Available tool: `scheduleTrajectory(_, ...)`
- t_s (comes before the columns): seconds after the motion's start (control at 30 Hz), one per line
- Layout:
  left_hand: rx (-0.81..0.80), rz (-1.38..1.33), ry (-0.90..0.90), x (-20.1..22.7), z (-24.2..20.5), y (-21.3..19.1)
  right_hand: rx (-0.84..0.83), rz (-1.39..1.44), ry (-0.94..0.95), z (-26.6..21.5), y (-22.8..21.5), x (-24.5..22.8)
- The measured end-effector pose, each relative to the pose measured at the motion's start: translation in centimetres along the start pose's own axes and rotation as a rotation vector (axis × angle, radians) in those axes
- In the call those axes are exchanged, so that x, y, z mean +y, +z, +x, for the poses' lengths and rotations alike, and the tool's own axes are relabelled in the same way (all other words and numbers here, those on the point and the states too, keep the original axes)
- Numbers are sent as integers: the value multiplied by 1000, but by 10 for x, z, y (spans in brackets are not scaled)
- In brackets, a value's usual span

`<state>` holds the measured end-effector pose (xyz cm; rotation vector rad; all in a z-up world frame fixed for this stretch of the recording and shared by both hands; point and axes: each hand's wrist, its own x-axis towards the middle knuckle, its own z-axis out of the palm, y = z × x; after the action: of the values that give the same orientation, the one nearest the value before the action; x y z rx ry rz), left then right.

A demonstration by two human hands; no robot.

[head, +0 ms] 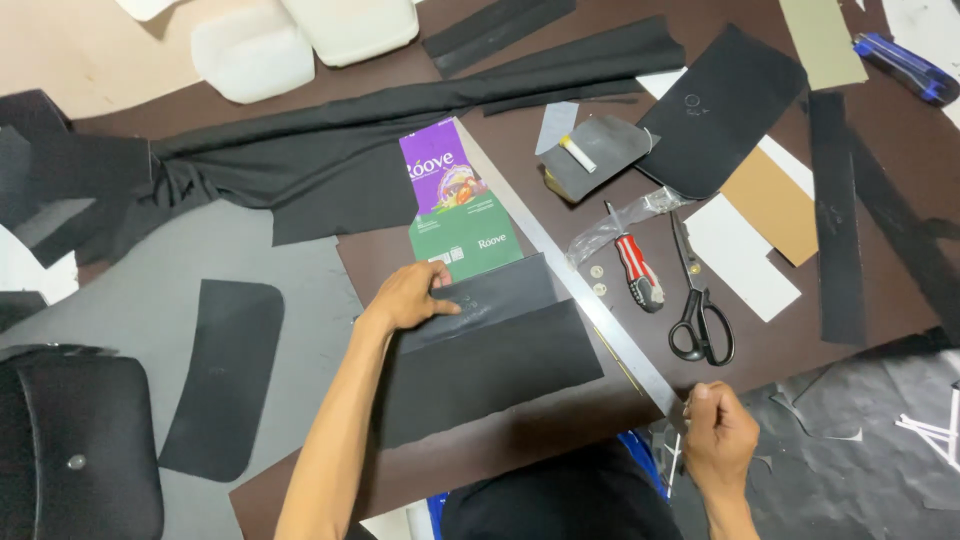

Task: Assembling a black leather bag by applying glue to edges, folding them, and joining components.

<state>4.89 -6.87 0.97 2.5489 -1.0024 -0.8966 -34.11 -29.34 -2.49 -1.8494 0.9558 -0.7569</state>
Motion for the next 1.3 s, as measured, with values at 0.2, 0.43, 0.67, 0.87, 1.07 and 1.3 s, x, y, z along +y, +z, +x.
scheduleTrajectory(0.2,-57,-246,-16,37,-56,-35,12,-54,-330,9,2,-34)
scheduleTrajectory(0.43,336,-761,-33,62,-163,-76,-62,-107,-411,9,13,-33)
scheduleTrajectory(0.67,804,-1445,293,37,-212,-20,-349,173,-80,-22,39,-43)
scheduleTrajectory(0.87,984,-1656,279,40,-223,19,-540,217,32,-43,68,-46)
scheduleTrajectory(1.07,1002,-1932,212,56,-195,97,-1020,659,269,-67,90,-67)
scheduleTrajectory(1.3,883,-1963,-432,76,-202,188,-826,291,777,-87,88,-62)
